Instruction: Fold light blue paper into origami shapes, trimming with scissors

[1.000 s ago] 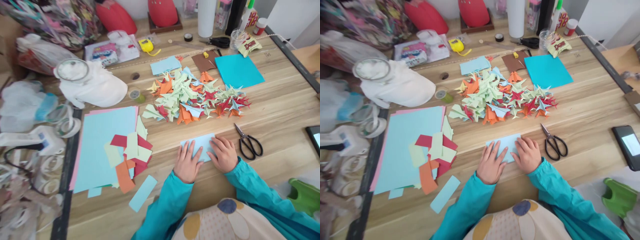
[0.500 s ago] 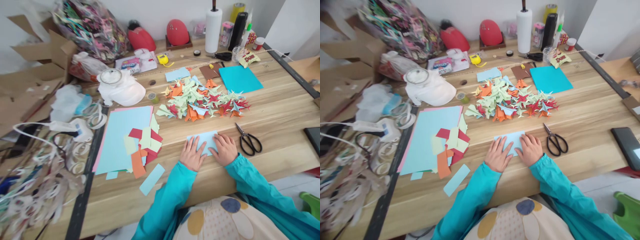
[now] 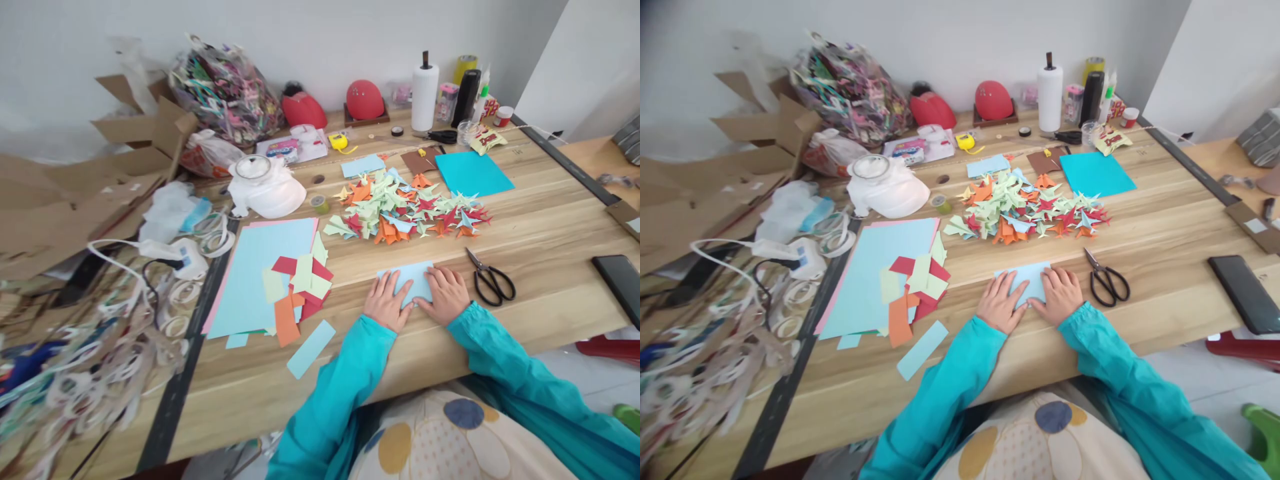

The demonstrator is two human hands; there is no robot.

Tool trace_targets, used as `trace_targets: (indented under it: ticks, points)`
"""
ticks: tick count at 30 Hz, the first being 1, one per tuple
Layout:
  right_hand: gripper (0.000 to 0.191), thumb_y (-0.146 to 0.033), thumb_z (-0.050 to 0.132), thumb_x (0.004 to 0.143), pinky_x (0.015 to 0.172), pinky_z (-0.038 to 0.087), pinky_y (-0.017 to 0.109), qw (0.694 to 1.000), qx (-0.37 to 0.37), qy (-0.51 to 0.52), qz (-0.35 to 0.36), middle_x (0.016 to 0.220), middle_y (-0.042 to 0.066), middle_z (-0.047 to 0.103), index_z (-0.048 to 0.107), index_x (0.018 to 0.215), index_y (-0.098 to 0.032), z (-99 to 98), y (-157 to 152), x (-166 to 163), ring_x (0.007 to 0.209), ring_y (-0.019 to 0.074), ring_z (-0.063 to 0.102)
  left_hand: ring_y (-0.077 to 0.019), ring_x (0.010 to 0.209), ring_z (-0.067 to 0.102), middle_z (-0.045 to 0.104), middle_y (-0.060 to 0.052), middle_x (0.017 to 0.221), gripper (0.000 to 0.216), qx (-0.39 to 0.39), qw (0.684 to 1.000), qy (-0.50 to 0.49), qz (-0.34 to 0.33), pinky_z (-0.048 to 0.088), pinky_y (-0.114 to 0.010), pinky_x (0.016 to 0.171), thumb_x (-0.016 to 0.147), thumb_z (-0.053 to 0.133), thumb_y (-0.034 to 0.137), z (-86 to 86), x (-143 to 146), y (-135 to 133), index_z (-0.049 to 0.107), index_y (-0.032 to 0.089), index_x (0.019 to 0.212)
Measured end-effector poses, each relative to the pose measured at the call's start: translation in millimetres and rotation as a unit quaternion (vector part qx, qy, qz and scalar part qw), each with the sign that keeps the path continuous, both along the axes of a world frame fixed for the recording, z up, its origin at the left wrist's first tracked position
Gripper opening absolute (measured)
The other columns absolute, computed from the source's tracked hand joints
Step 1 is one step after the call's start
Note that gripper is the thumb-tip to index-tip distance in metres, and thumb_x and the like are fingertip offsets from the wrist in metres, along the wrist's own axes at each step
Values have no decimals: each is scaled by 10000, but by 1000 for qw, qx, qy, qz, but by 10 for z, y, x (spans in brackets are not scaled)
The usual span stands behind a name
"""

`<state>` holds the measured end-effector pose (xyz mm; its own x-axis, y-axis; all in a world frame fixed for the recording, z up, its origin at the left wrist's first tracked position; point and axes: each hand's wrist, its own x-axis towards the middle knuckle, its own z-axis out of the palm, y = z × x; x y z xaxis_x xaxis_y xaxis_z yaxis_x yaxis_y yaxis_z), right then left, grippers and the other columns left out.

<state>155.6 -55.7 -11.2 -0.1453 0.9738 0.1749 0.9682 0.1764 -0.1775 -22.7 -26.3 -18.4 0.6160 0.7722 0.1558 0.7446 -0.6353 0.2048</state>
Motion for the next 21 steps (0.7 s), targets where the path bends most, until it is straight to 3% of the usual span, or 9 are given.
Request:
trace_targets:
  ticks: [11,21]
  points:
    - [627,-595,422,738,914,235,409,1000,-6,7,4,1206,141,497,485,1148,-125,-10,-11,33,1107,291,380,-253,1237,284,330,-22,1369,578,-83,993,71,-32,287,-411,976,723,538,449,85,-96,196,363,377,1269]
    - [569,-520,442,752,936,218,413,1000,0,7,-3,1237,142,474,481,1158,-124,-43,-44,33,1129,293,369,-265,1147,344,412,-1,1278,539,-98,992,46,58,296,-434,920,646,527,617,127,71,215,491,409,1142]
